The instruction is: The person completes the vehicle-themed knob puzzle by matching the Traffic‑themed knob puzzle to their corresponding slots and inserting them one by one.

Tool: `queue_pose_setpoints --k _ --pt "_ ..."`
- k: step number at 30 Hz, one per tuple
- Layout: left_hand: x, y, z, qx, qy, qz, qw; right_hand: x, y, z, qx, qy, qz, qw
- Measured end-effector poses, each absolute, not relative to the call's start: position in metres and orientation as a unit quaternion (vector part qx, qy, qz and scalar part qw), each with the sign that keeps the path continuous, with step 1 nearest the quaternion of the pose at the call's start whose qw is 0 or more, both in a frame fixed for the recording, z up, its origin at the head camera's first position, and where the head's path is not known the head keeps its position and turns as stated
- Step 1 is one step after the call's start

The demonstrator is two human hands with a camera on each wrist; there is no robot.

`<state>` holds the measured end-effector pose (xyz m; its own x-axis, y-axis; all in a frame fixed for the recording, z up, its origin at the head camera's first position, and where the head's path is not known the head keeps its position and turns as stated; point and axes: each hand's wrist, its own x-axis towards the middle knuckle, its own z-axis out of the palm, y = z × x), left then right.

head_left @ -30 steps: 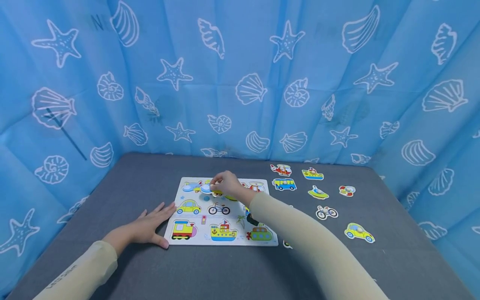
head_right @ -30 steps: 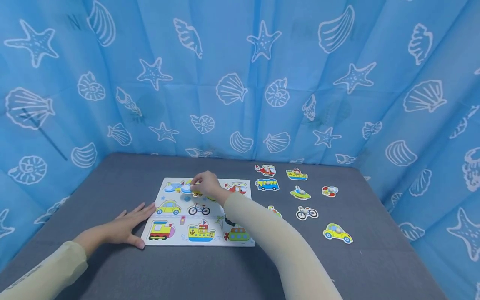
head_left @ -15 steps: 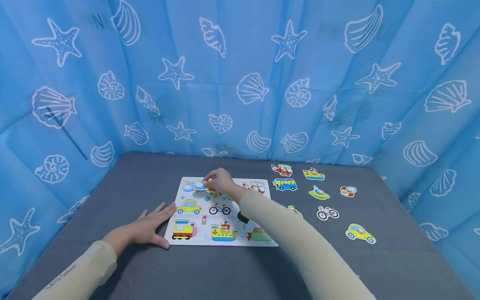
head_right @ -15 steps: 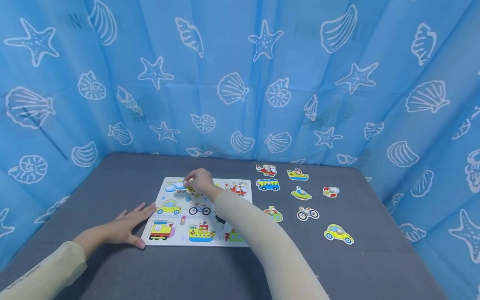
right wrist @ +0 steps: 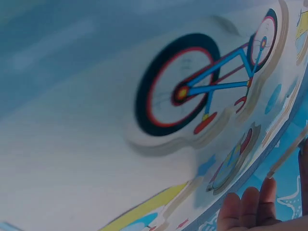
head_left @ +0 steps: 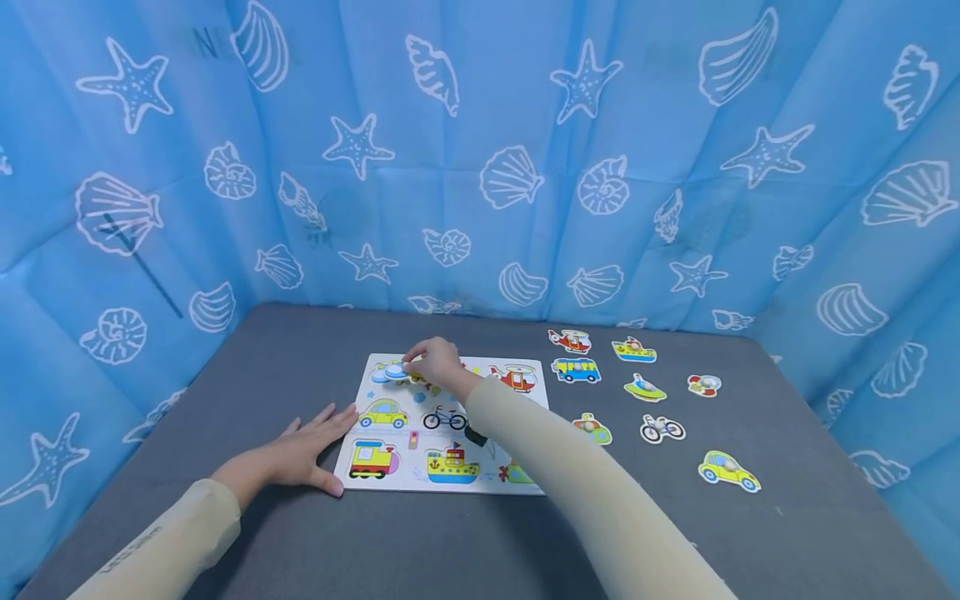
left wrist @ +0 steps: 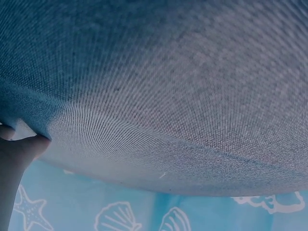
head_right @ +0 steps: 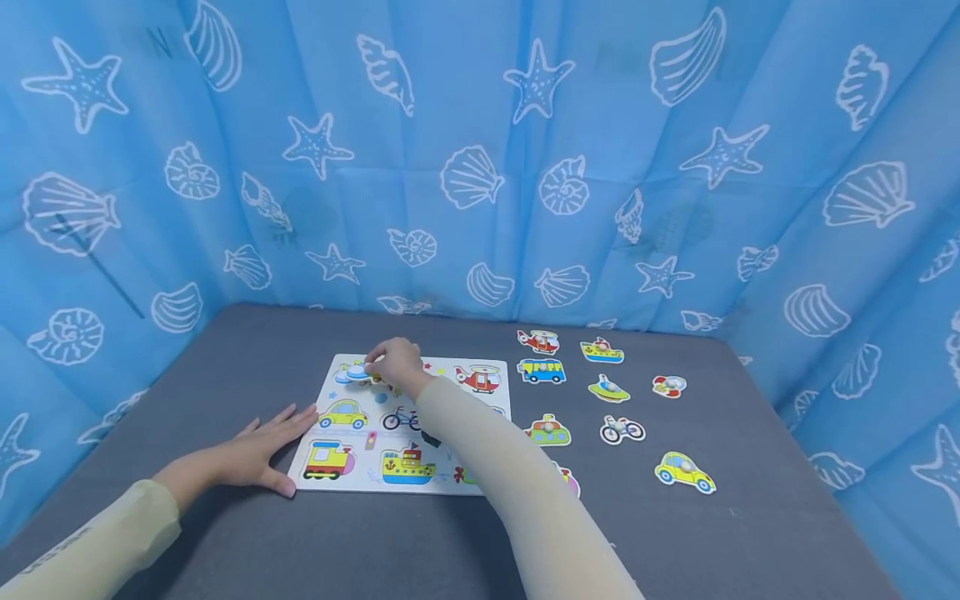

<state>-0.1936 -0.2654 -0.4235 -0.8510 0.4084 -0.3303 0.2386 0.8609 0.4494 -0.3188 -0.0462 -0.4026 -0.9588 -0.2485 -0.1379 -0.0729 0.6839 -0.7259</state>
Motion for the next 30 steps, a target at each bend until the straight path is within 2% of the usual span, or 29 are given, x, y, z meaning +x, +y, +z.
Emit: queue_pose_setpoints --k 10,30 --pt "-0.196 -0.264 -0.424 0.170 0.939 0.199 0.223 -0.325 -0.055 -0.409 -0.075 0.921 -0.365 0.111" --pt "-0.193 -0.265 -0.425 0.163 0.944 0.199 0.209 -0.327 -0.078 -0.408 -0.066 0.921 -0.357 0.140"
